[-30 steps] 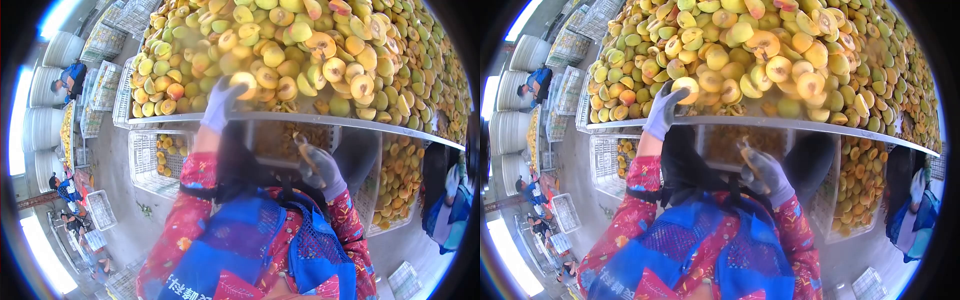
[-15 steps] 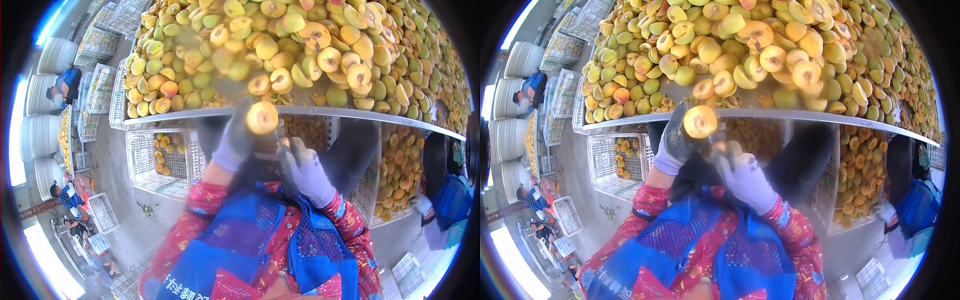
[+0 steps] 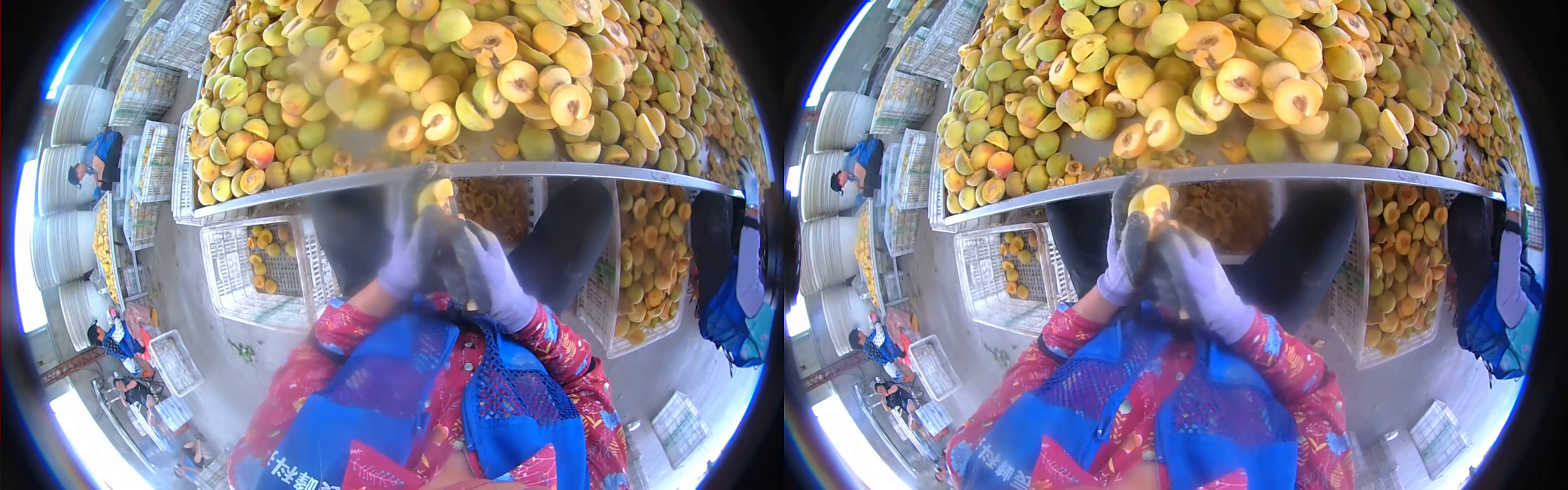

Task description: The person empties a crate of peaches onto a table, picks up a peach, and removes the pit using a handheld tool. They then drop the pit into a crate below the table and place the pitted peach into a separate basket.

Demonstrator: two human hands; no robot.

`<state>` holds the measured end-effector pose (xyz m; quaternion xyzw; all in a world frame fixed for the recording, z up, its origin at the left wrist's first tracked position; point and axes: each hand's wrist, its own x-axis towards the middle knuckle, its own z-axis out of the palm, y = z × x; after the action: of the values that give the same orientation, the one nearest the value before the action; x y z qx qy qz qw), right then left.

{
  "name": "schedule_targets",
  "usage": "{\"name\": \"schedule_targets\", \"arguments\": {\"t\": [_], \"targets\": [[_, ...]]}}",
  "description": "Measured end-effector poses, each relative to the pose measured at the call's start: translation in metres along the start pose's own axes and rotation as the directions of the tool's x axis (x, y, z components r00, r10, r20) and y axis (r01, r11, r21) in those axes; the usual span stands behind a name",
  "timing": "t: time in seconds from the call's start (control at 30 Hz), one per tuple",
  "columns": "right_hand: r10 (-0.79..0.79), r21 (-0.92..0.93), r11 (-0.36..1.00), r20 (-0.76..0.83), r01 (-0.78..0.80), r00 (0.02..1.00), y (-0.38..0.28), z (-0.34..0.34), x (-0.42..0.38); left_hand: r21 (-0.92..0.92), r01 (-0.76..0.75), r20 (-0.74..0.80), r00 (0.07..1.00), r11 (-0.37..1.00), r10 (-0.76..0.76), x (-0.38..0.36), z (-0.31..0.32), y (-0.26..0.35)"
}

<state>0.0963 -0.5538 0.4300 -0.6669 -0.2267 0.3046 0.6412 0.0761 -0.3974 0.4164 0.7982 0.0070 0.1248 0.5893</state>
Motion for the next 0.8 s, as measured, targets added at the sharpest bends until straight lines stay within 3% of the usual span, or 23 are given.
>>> {"name": "schedule_targets", "arguments": {"t": [0.07, 0.13, 0.17, 0.2, 0.23, 0.27, 0.3, 0.37, 0.4, 0.43, 0.5, 0.53, 0.57, 0.6, 0.67, 0.7, 0.77, 0.8], "targets": [[0.151, 0.243, 0.960, -0.020, -0.142, 0.988, 0.020, 0.001, -0.010, -0.356, 0.143, 0.003, 0.988, 0.924, -0.152, -0.004, 0.007, 0.009], [0.290, 0.399, 0.870, 0.057, -0.288, 0.955, 0.011, -0.008, -0.011, -0.252, 0.134, 0.046, 0.991, 0.958, -0.127, 0.006, 0.004, 0.021], [0.357, 0.467, 0.808, 0.094, -0.358, 0.929, 0.007, -0.013, -0.012, 0.089, -0.004, 0.092, 0.996, 0.996, -0.005, 0.014, -0.008, 0.024], [0.406, 0.558, 0.725, 0.128, -0.404, 0.905, 0.004, -0.012, -0.014, 0.093, 0.028, 0.113, 0.993, 0.995, -0.039, 0.015, -0.011, 0.025], [0.298, 0.413, 0.864, 0.040, -0.288, 0.954, 0.007, -0.009, -0.015, 0.097, 0.060, 0.134, 0.988, 0.993, -0.073, 0.015, -0.015, 0.025], [0.184, 0.237, 0.957, -0.048, -0.167, 0.982, 0.010, -0.007, -0.016, -0.234, 0.264, 0.135, 0.962, 0.936, -0.238, 0.014, -0.013, 0.022], [-0.173, -0.270, 0.953, -0.105, 0.139, 0.979, 0.020, -0.001, -0.014, -0.531, 0.421, 0.190, 0.905, 0.735, -0.381, 0.012, -0.011, 0.017], [-0.435, -0.664, 0.676, -0.007, 0.321, 0.900, 0.020, 0.007, -0.015, -0.270, 0.368, 0.033, 0.927, 0.890, -0.373, 0.002, 0.003, -0.014], [-0.383, -0.630, 0.724, -0.029, 0.281, 0.923, 0.010, 0.006, -0.014, -0.048, 0.329, 0.029, 0.944, 0.943, -0.328, 0.003, 0.003, -0.018], [-0.328, -0.593, 0.770, -0.052, 0.235, 0.943, 0.005, 0.006, -0.014, 0.118, 0.189, 0.032, 0.981, 0.975, -0.194, 0.001, 0.005, -0.020], [-0.401, -0.710, 0.665, -0.078, 0.231, 0.913, 0.014, 0.013, -0.019, 0.454, -0.093, 0.036, 0.996, 0.886, 0.085, 0.000, 0.010, -0.019], [-0.438, -0.764, 0.605, -0.084, 0.225, 0.895, 0.015, 0.014, -0.020, 0.493, -0.131, 0.023, 0.990, 0.860, 0.138, -0.001, 0.013, -0.028], [-0.103, -0.448, 0.894, -0.194, 0.005, 0.976, 0.012, 0.012, -0.024, 0.463, -0.111, 0.012, 0.993, 0.880, 0.119, -0.003, 0.015, -0.029], [0.253, -0.058, 0.963, -0.160, -0.265, 0.954, -0.014, 0.006, -0.019, 0.432, -0.091, 0.002, 0.995, 0.897, 0.100, -0.005, 0.018, -0.028], [0.253, 0.111, 0.963, -0.051, -0.246, 0.966, -0.013, -0.001, -0.015, 0.307, -0.012, 0.013, 1.000, 0.952, 0.009, -0.005, 0.021, -0.008], [-0.063, -0.103, 0.993, -0.047, 0.058, 0.997, 0.014, -0.003, -0.017, 0.286, -0.016, 0.027, 1.000, 0.958, 0.009, -0.004, 0.021, -0.003], [-0.213, -0.171, 0.963, 0.007, 0.211, 0.977, 0.034, -0.006, -0.019, 0.409, -0.206, 0.085, 0.979, 0.889, 0.188, 0.004, 0.020, -0.004], [-0.056, -0.032, 0.998, 0.008, 0.056, 0.998, 0.034, -0.007, -0.019, 0.279, -0.062, 0.047, 0.998, 0.958, 0.051, 0.002, 0.023, -0.006]]}}
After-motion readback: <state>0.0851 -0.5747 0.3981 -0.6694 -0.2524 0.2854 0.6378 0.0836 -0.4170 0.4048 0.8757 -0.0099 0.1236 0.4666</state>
